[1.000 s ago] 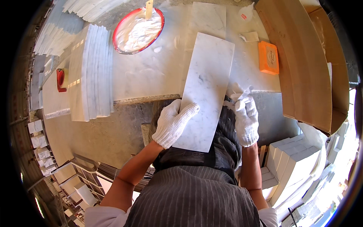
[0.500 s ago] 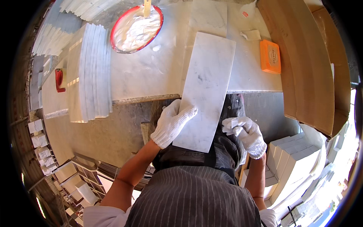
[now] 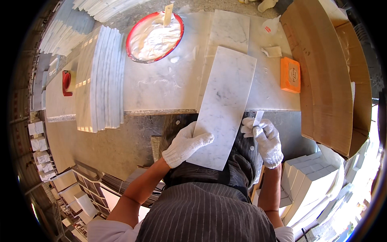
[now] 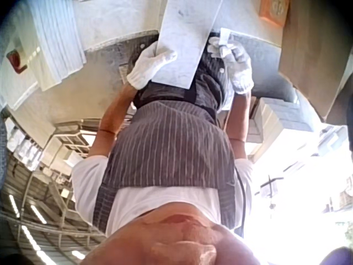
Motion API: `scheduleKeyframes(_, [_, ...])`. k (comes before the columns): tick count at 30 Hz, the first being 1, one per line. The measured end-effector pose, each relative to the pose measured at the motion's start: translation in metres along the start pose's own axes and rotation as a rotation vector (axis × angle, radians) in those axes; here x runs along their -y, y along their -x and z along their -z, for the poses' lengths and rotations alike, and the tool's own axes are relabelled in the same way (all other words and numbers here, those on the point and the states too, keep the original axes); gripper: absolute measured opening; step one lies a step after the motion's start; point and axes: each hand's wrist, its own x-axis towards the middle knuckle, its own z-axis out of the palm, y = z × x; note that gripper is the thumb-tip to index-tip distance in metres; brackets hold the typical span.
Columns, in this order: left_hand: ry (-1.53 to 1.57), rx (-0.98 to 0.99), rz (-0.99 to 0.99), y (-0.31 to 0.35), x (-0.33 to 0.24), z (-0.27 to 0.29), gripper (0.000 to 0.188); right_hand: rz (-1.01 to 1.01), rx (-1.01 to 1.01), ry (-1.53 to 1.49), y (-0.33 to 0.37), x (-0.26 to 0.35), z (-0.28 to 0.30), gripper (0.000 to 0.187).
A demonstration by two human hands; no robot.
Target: The person scoops white paste from a red bowl and spreads it evenly onto a rectangular white tile using a small metal spatula. They then place the coated tile into a cardboard box. The process is repeated for multiple tiles.
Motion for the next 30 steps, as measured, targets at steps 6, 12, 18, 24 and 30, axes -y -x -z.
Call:
scheduleKeyframes(6, [-0.546,-0.367,-0.271,0.005,-0.026,0.003,0.027,0.02,-0.025,-0.002,0.001,-0.002,-0.001,0.019])
scheduleKeyframes(12, [-1.18,-0.545,-1.121,-0.04,-0.08,0.01,0.042,0.09,-0.056,-0.002,-0.009,0.01,-0.007,0.02])
scheduleKeyframes(18, [-1.391,-0.576,-1.047,-0.096,-0.107,0.003,0.047,0.098,-0.073,0.004,-0.008,0.015,-0.014,0.02])
scheduleKeyframes(24, [-1.439,-0.571,-1.058,-0.099,-0.115,0.002,0.04,0.11,-0.141,0.065,-0.008,0.012,-0.006,0.02])
scheduleKeyframes(30, [-1.44,-0.565,-1.073,-0.099,-0.12,0.003,0.038,0.206,-0.168,0.025,-0.015,0.016,-0.01,0.018])
